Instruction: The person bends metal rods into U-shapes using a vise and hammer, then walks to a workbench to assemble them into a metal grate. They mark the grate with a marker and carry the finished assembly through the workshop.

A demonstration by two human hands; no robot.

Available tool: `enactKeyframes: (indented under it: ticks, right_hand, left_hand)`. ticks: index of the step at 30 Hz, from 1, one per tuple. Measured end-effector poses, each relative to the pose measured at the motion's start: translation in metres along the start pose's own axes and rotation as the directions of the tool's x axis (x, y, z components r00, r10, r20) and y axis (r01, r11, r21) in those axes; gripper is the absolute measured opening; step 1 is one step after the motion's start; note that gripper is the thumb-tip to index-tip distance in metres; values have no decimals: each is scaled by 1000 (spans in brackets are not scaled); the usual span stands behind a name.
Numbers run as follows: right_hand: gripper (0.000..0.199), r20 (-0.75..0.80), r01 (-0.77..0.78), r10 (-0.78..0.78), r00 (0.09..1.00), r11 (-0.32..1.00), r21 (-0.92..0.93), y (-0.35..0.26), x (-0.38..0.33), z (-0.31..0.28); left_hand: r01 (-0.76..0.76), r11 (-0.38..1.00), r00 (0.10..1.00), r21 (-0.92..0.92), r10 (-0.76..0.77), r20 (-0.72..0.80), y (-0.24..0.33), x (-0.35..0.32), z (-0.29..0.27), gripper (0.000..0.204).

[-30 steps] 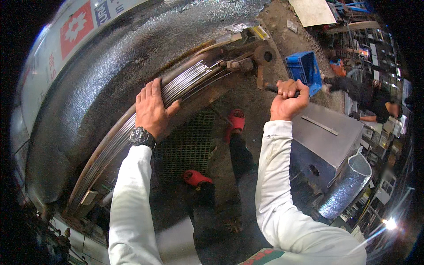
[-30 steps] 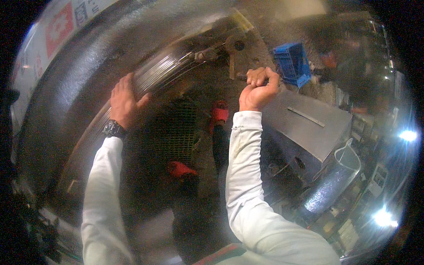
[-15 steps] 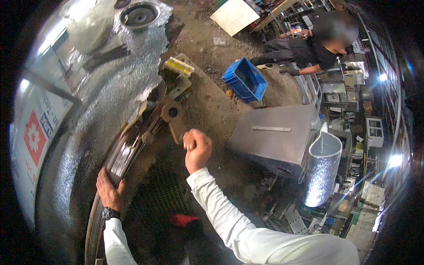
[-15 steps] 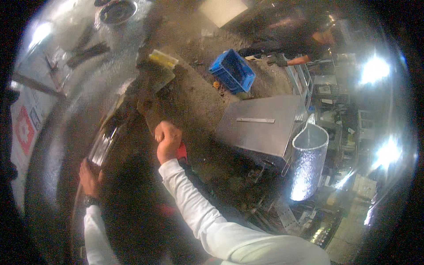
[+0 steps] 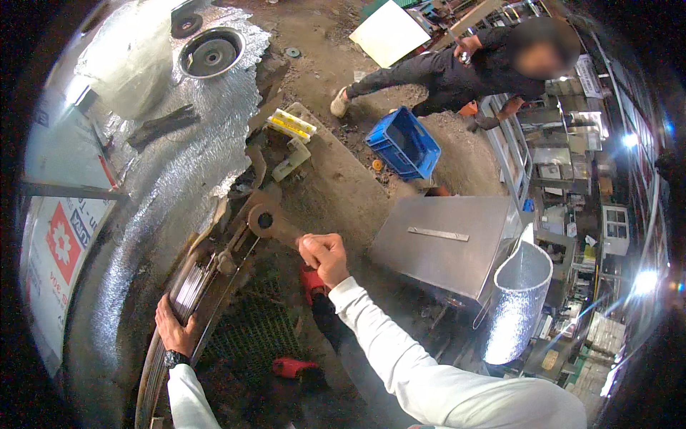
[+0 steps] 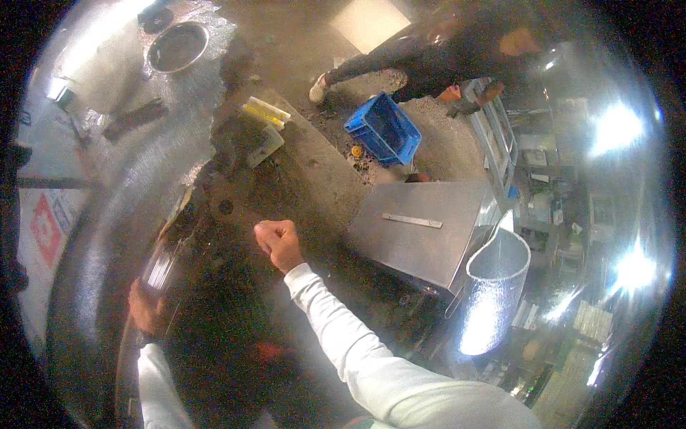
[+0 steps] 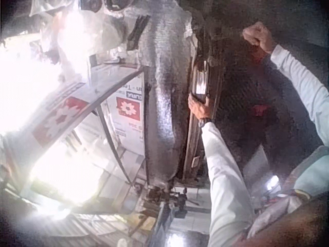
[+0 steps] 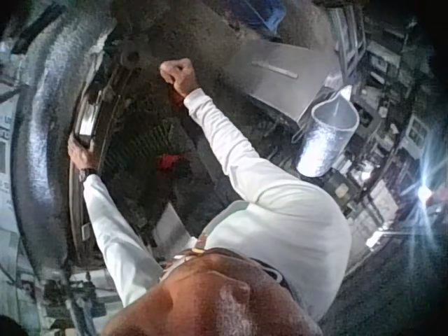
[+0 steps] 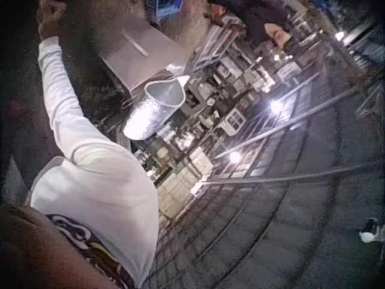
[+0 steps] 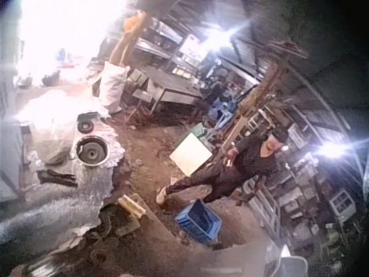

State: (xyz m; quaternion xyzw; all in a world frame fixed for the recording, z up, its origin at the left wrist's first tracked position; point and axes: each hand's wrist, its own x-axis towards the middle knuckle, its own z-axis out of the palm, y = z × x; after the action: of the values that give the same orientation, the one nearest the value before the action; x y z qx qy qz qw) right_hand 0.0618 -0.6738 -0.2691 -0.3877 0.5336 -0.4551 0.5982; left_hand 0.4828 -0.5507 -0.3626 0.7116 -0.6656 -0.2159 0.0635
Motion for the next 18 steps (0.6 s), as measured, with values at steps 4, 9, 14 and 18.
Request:
enactKeyframes:
  ticks: [4,9,14,18]
  right_hand:
    - [48,15,-9,9,1000,1000,-29,-17,25,-21]
    - [54,-89,-63,46,995,976,-207,-44,32,-8]
    - [61,-224,-292,215,951,861,-416,-49,37,24]
    - [44,-124,71,-229,966,691,-719,-59,19,29]
  left_hand:
    - [12,1000,1000,-16,-12,1,14,5,-6,88]
    - [6,1000,1000,-15,-6,-2,10,2,-6,90]
    - [71,995,994,-75,-65,83,6,5,-5,89]
    - [46,999,998,-27,-45,50,21,7,-6,93]
